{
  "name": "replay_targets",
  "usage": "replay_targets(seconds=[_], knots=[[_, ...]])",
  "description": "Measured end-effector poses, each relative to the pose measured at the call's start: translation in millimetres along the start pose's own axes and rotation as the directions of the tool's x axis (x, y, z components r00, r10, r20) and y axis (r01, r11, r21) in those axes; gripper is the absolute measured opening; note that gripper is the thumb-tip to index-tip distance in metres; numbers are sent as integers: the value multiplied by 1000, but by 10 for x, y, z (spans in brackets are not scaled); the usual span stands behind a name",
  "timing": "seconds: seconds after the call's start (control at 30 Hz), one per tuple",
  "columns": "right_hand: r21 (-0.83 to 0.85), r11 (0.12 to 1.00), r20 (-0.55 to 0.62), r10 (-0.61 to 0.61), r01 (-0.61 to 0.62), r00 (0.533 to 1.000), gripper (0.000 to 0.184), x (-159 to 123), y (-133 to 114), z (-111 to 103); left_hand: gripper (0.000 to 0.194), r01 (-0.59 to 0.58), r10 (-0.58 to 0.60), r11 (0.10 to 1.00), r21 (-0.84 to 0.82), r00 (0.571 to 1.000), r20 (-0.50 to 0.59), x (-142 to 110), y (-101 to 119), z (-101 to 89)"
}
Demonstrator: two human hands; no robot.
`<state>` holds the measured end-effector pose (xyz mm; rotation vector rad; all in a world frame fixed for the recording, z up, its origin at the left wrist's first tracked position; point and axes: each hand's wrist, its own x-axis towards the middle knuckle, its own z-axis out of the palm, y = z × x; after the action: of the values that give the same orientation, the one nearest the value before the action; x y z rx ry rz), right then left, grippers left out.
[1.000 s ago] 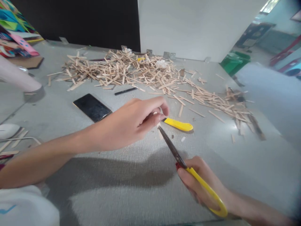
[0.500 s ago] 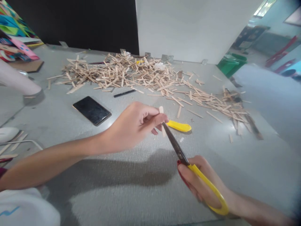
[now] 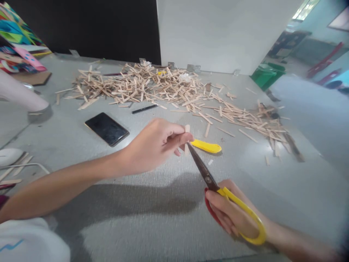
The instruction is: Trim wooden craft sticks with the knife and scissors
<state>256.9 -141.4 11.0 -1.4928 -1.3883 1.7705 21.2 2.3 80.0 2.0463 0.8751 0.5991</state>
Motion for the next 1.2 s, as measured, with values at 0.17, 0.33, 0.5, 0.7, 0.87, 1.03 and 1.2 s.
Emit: replay_targets(seconds=[0.17, 0.33, 0.5, 0.7, 0.87, 1.03, 1.2], knots=[[77, 995, -2, -61, 61, 998, 75, 22, 89, -24, 34, 81, -78, 990, -119, 997, 28, 36, 14, -7], [65, 997, -19, -50, 51, 999, 74, 33, 104, -21, 32, 56, -54, 992, -111, 998, 27, 38, 11, -12], [3, 998, -57, -62, 63, 996, 69, 22, 95, -25, 38, 13, -8, 996, -83, 998, 54, 27, 8, -42], [-39, 998, -82, -44, 41, 996, 70, 19, 83, -16, 37, 29, -24, 998, -63, 996, 81, 32, 32, -87], [-14, 999, -85, -34, 33, 996, 70, 25, 66, 3, 35, 24, -21, 999, -31, 996, 81, 45, 22, -81], [80, 997, 34, 17, -20, 999, 74, 47, 93, -14, 33, -15, 12, 999, 32, 996, 94, 53, -26, -102], [219, 976, 147, -47, 14, 988, 75, 65, 119, -36, 35, -58, 53, 997, 42, 992, 117, 45, -15, -155]])
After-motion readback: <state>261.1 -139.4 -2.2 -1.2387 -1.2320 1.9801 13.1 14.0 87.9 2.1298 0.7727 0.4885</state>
